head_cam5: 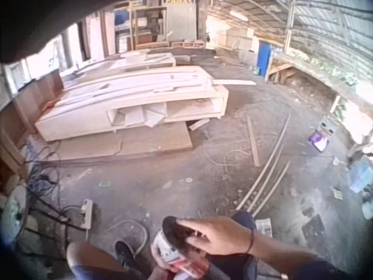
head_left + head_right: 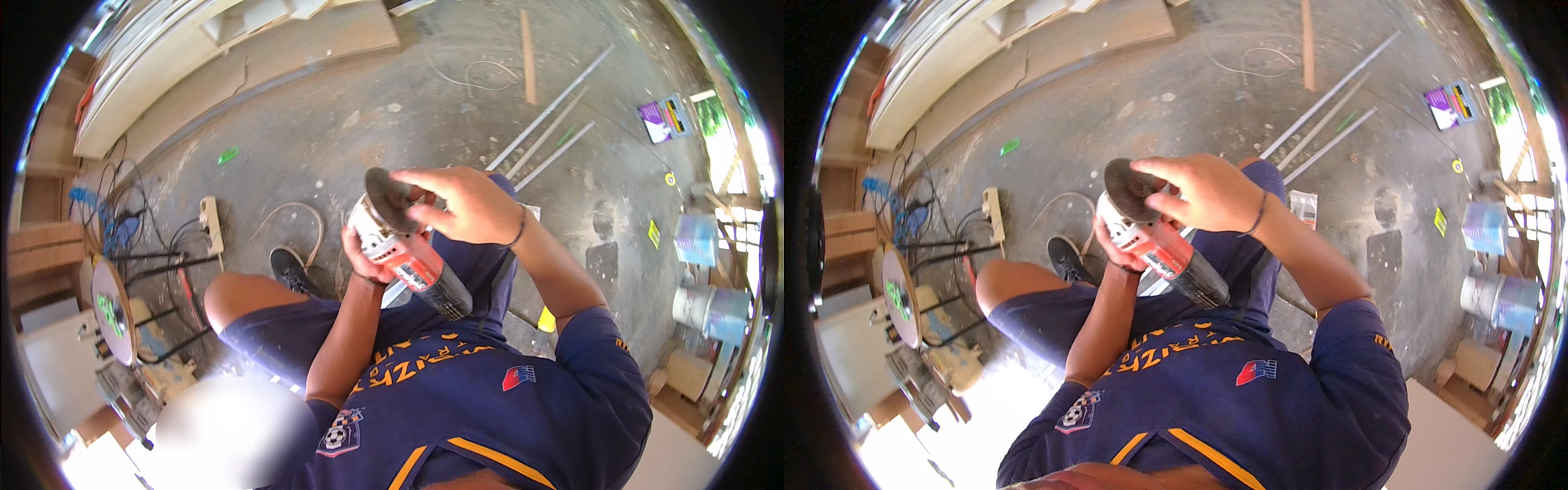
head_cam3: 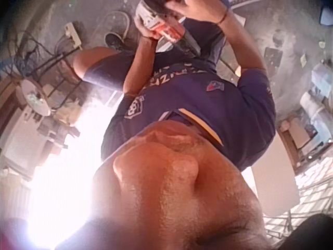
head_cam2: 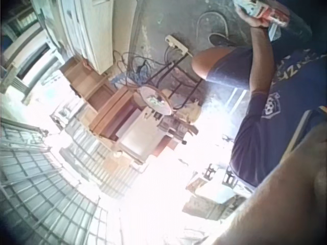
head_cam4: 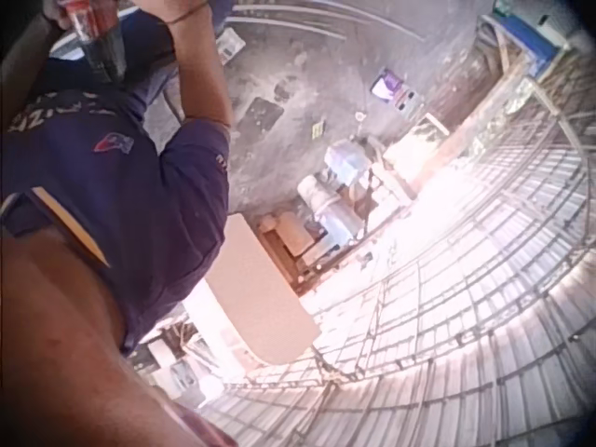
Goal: The person works on a grinder, removes a part, inspects it, and then measures a long metal piece using a tape measure.
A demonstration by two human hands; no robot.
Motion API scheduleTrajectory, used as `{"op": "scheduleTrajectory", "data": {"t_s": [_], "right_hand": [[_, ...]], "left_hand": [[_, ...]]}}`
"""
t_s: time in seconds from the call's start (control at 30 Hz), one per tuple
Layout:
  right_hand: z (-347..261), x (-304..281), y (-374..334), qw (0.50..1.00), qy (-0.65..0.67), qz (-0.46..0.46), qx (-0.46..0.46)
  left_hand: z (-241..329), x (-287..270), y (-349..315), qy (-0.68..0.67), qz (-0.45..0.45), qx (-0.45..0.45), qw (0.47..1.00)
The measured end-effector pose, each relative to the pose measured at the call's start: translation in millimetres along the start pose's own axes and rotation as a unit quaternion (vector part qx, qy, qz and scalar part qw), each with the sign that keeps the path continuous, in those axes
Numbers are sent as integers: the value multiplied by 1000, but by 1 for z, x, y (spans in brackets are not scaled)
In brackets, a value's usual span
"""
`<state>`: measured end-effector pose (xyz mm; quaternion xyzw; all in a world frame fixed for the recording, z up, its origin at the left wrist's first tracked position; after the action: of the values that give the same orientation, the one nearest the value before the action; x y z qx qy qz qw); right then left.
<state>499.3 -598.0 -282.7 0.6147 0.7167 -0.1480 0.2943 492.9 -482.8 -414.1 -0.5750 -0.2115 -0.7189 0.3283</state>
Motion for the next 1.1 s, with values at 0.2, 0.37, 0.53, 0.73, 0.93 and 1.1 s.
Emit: {"op": "scheduleTrajectory", "data": {"t_s": [0.2,0.37,0.53,0.73,0.93,1.1], "right_hand": [[5,1,-5,995,89,-15,40],[20,-2,-7,995,53,-27,78],[17,-9,-8,994,65,-30,80],[26,-2,-7,990,101,-57,84],[8,1,1,996,-56,-45,-44],[-5,1,5,956,-172,-55,-229]], "left_hand": [[-8,4,-5,18,-31,-51,998],[-14,18,-1,58,-52,-51,996],[-15,23,4,17,-34,-21,999],[-15,18,1,17,-13,-27,999],[-12,17,-2,-10,-17,-39,999],[-17,14,-2,-55,-54,-66,995]]}}
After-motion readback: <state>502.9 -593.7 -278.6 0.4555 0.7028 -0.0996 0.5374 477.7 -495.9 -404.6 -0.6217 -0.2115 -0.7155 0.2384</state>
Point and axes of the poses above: each hand's wrist, its own y-axis towards the middle knuckle, its own x-axis out of the palm, z = x × y, the point moved 6 cm from there along y, towards the middle knuckle, and after that the axes turned 3 degrees about z, right-handed, at the moved point
